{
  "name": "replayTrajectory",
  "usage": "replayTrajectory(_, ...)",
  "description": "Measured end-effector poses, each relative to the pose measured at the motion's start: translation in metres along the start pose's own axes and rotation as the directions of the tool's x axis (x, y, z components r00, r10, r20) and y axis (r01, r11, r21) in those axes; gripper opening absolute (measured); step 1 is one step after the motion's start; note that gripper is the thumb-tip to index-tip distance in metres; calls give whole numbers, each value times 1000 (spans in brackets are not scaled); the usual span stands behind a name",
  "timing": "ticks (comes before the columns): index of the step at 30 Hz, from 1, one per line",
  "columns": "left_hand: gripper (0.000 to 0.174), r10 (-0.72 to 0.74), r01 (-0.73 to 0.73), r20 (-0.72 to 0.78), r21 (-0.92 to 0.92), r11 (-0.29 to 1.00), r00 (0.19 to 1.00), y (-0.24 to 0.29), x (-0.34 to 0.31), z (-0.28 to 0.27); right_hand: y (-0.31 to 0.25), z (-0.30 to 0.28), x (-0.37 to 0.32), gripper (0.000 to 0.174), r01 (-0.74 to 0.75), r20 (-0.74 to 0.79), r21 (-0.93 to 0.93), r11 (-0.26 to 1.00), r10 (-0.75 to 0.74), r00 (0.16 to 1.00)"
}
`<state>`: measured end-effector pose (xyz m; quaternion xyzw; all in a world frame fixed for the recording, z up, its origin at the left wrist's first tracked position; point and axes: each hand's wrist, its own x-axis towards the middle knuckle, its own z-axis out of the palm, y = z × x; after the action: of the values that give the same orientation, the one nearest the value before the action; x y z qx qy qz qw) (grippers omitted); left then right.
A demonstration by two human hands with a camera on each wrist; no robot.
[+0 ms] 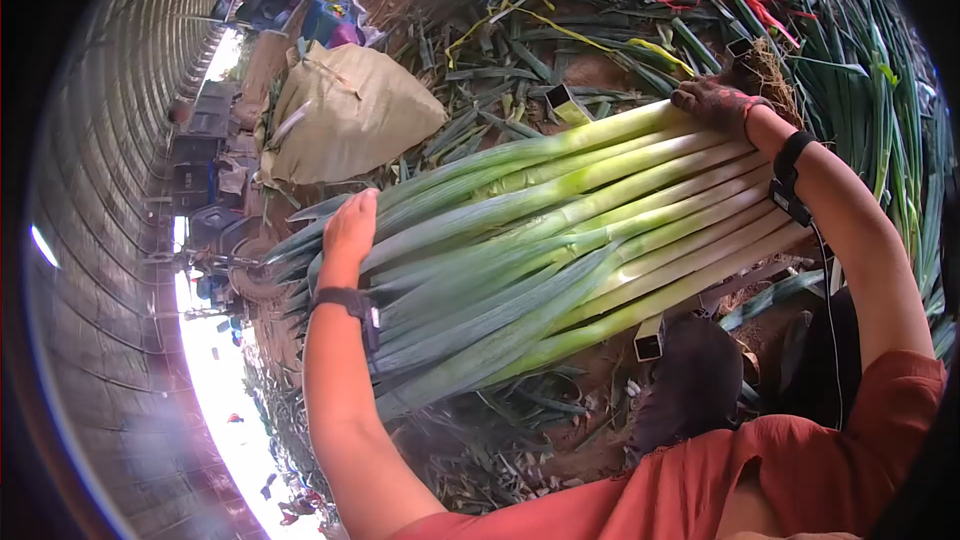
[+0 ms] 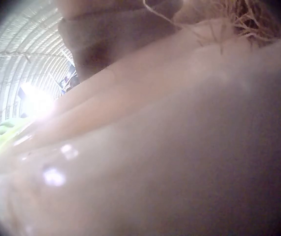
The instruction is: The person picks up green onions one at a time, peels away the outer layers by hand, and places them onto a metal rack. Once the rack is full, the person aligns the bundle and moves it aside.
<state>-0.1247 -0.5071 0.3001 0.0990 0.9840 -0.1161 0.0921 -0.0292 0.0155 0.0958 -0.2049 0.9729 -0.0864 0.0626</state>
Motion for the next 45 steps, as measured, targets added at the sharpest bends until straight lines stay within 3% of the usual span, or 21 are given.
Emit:
replayTrajectory(3,51,-45,47,-29,55,997,999,3,-4,-10,1,11,0,28,7,-54,0,1000,-7,999)
replayTrajectory(6,54,-166,141,101,215,966,981,23,-17,-26,9,12,2,26,43,-94,35,998,-39,995)
replayTrajectory(8,59,-165,183,204,-70,981,965,-7,-33,-13,5,3,2,25,16,-69,36,999,-14,998)
replayTrajectory(9,59,-163,180,207,-66,981,965,-20,-34,-8,2,2,1,25,-11,-52,40,999,13,999)
replayTrajectory(11,65,-70,126,178,-328,936,981,-43,-37,0,0,6,-3,25,17,-87,35,999,-14,996)
replayTrajectory(12,69,-15,120,272,-374,920,962,-44,-28,-9,2,6,-2,26,47,-128,12,999,-45,991)
replayTrajectory(21,41,56,9,167,-367,930,984,-73,-17,0,9,15,-4,33,89,-179,-87,992,-103,978)
replayTrajectory(23,36,121,-84,119,-281,956,985,-68,-24,-14,10,13,-4,33,81,-142,-69,994,-90,986)
replayTrajectory(26,35,47,-16,240,-132,991,970,-83,-7,-13,3,3,1,35,90,-114,-79,993,-99,989)
replayTrajectory(27,35,49,-17,238,-134,991,970,-105,-4,-12,-3,-6,3,34,-7,-48,35,999,8,999)
replayTrajectory(29,35,-199,13,397,426,905,896,-149,6,-5,-8,-16,1,34,-241,122,232,942,217,968)
replayTrajectory(30,35,-185,-5,406,423,906,895,-136,6,-2,0,-3,-2,34,-256,134,233,938,230,964)
replayTrajectory(32,33,-202,52,314,426,903,928,-106,-9,-5,22,29,-1,32,99,-181,-112,989,-118,976)
replayTrajectory(35,31,-60,-84,206,625,776,977,-113,12,22,16,13,1,32,56,-58,-64,996,-59,997)
replayTrajectory(36,31,-66,-13,103,623,782,993,-124,10,38,9,8,3,29,-72,-5,25,997,72,997)
replayTrajectory(37,35,-241,150,114,518,842,964,-141,17,49,12,10,3,29,-95,-14,33,995,96,995)
replayTrajectory(39,42,-423,377,71,337,862,903,-131,2,25,14,23,-1,28,76,-200,-17,997,-78,977)
replayTrajectory(40,46,-450,421,44,282,862,892,-147,4,20,9,17,-1,28,-67,-128,218,974,97,987)
replayTrajectory(41,50,-485,470,16,220,855,875,-180,11,10,9,13,-2,28,-67,-134,213,975,97,986)
replayTrajectory(43,52,-415,342,144,363,867,898,-268,24,-18,3,8,0,30,3,-140,41,999,3,990)
replayTrajectory(45,50,-689,649,-172,549,527,704,-161,-17,-72,-10,-10,1,27,-64,-61,88,994,70,996)
